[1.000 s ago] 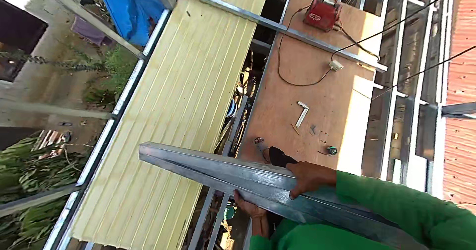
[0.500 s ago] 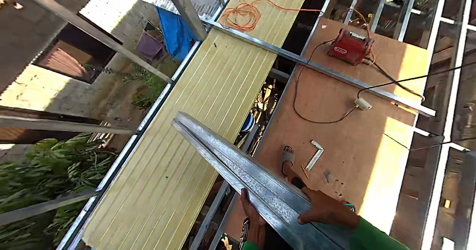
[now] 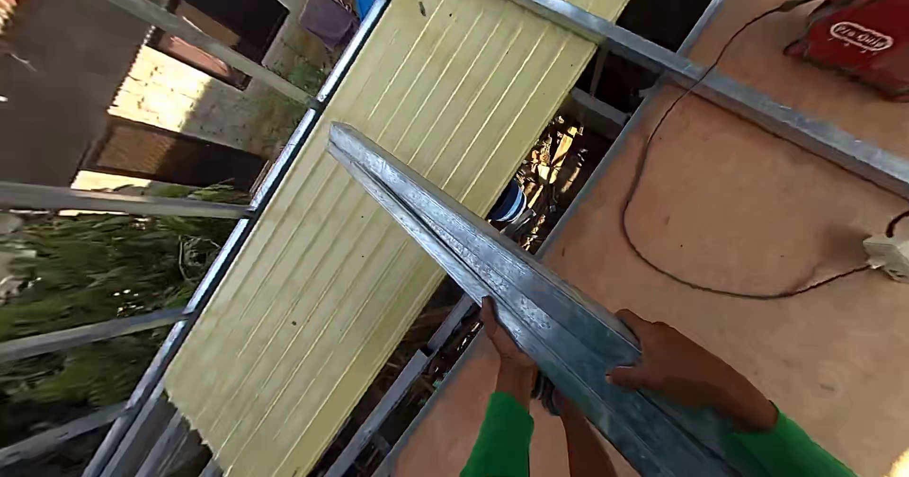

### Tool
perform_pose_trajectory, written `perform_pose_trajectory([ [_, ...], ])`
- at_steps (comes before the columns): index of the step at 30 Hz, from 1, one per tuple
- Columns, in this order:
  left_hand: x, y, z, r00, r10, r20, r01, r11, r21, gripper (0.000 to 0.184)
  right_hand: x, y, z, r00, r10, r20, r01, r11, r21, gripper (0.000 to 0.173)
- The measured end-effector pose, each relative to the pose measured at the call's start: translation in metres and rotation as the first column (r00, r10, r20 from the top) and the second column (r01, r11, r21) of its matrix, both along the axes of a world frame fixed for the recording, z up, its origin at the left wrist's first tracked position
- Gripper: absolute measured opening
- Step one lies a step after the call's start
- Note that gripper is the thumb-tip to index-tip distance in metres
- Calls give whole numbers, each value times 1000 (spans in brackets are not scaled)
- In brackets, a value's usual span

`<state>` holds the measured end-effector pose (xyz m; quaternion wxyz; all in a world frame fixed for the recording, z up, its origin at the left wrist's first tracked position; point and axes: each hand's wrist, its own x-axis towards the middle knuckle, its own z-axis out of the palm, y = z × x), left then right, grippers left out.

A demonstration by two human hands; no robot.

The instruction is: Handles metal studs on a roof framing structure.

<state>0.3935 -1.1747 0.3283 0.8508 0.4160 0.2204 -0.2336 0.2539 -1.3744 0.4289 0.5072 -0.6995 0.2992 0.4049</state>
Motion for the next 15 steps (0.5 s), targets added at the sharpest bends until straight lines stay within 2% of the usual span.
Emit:
perform_pose_trajectory([
  [2, 9, -13, -49, 1000, 27, 8, -28, 999, 41, 39, 7, -15, -49, 1000, 7, 7, -7, 1000, -2, 90],
  [5, 10, -24, -103, 999, 41, -21, -39, 997, 68, 36, 6, -29, -110, 1000, 12, -9, -11, 1000, 21, 87],
  [12, -14, -34, -183, 990, 84, -117, -67, 988, 140, 33, -27, -46, -221, 1000, -25, 11, 24, 997, 75, 91],
  [14, -23, -37, -205, 986, 74, -150, -52, 988, 148, 42, -38, -55, -247, 1000, -29, -9, 30, 995, 100, 91],
  [15, -27, -39, -216, 983, 54, -176, -28, 988, 151, 54, -42, -58, -260, 1000, -22, -15, 23, 995, 96, 91],
])
